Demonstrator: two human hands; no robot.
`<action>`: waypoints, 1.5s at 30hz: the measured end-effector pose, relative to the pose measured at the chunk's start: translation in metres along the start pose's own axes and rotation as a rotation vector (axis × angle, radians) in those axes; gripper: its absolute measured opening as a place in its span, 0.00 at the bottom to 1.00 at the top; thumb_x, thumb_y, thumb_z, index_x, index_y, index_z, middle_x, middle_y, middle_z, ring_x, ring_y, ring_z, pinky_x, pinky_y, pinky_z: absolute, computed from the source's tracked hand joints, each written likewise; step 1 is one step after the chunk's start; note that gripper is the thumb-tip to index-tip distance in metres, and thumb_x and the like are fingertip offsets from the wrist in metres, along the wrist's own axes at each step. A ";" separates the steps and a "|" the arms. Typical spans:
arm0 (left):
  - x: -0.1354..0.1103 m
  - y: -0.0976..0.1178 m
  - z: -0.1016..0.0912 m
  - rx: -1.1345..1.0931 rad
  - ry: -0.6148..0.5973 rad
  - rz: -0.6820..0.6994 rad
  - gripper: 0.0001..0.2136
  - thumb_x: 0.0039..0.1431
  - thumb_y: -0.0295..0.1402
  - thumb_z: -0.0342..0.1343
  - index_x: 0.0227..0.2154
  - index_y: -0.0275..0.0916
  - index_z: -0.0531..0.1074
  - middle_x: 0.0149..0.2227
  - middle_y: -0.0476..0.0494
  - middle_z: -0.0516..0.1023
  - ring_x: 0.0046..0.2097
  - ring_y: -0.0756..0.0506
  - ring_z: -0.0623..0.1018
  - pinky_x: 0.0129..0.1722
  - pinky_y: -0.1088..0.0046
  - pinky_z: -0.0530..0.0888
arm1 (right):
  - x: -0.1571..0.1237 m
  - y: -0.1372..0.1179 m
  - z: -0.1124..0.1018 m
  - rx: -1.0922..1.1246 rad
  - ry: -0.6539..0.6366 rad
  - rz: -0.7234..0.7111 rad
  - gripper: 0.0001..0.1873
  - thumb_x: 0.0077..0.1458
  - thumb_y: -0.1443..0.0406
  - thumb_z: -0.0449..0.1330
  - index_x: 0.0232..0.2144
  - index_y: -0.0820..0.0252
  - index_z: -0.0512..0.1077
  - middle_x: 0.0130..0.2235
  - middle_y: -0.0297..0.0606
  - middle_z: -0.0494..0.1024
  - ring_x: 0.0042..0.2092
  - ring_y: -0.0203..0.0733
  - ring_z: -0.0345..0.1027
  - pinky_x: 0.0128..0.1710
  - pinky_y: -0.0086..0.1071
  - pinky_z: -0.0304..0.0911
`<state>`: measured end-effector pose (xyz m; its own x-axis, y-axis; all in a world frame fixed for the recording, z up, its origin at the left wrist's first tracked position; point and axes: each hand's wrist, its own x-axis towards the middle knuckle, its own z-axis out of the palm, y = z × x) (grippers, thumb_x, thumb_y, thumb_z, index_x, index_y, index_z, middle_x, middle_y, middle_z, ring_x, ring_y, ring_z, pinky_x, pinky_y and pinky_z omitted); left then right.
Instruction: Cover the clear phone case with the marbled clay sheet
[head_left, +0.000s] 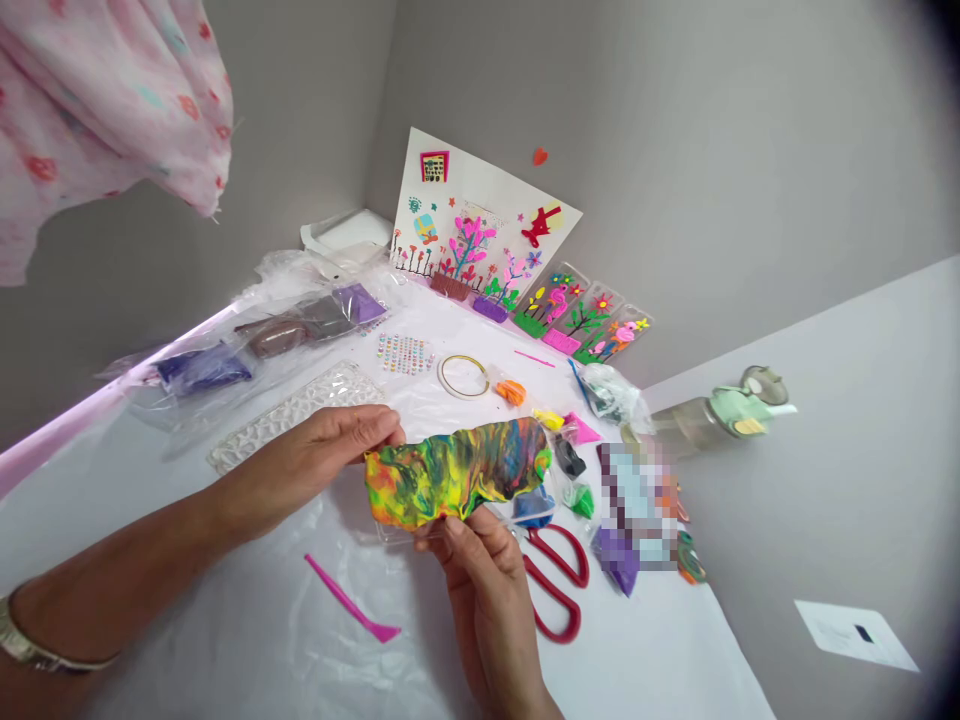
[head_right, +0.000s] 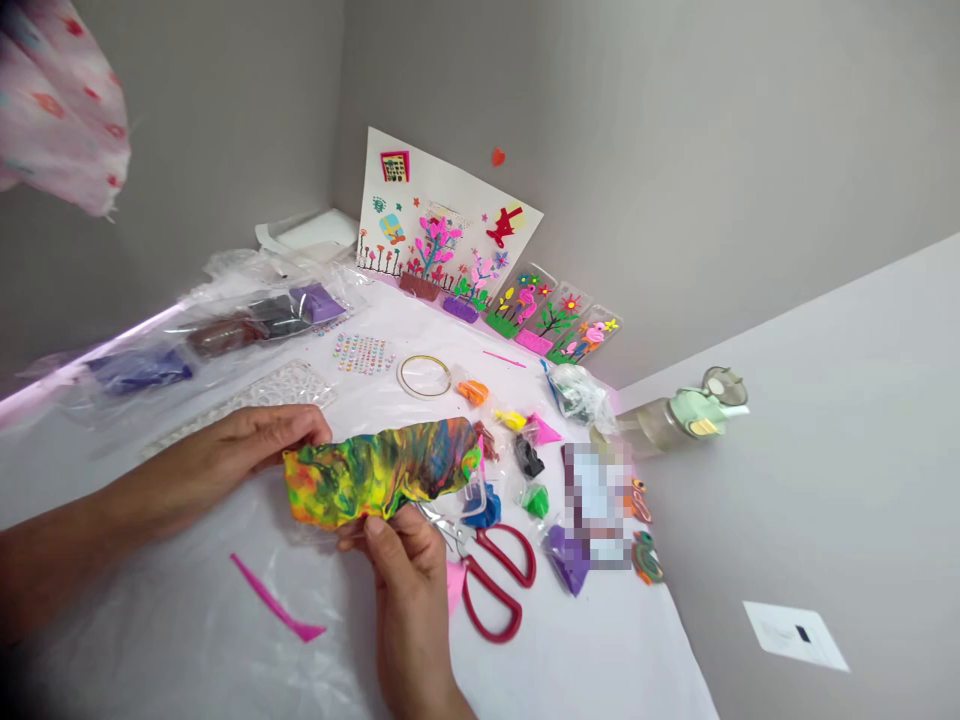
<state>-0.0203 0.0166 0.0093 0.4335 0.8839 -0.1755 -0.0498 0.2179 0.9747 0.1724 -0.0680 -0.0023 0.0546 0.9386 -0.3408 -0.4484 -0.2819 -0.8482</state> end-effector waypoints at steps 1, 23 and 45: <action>0.000 -0.001 -0.001 -0.023 0.008 0.004 0.19 0.66 0.51 0.55 0.27 0.41 0.74 0.29 0.53 0.74 0.34 0.48 0.72 0.37 0.77 0.70 | 0.000 0.000 0.000 0.007 0.006 0.001 0.08 0.50 0.59 0.74 0.28 0.57 0.83 0.30 0.34 0.83 0.33 0.38 0.72 0.41 0.31 0.70; -0.002 0.000 -0.002 0.268 0.000 0.079 0.16 0.67 0.49 0.53 0.32 0.42 0.72 0.31 0.52 0.74 0.36 0.46 0.72 0.37 0.75 0.68 | 0.000 -0.001 -0.001 -0.031 0.000 0.008 0.09 0.51 0.59 0.73 0.28 0.58 0.83 0.30 0.35 0.81 0.33 0.39 0.70 0.42 0.32 0.68; 0.002 -0.010 -0.002 0.559 0.084 0.293 0.14 0.69 0.44 0.50 0.31 0.43 0.70 0.32 0.50 0.75 0.34 0.45 0.73 0.36 0.70 0.66 | 0.003 0.001 0.000 -0.004 -0.022 0.022 0.06 0.54 0.61 0.71 0.30 0.58 0.82 0.32 0.36 0.82 0.33 0.39 0.70 0.39 0.33 0.69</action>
<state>-0.0209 0.0177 -0.0009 0.3996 0.9086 0.1216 0.3312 -0.2668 0.9051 0.1723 -0.0659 -0.0040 0.0250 0.9364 -0.3499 -0.4458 -0.3029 -0.8423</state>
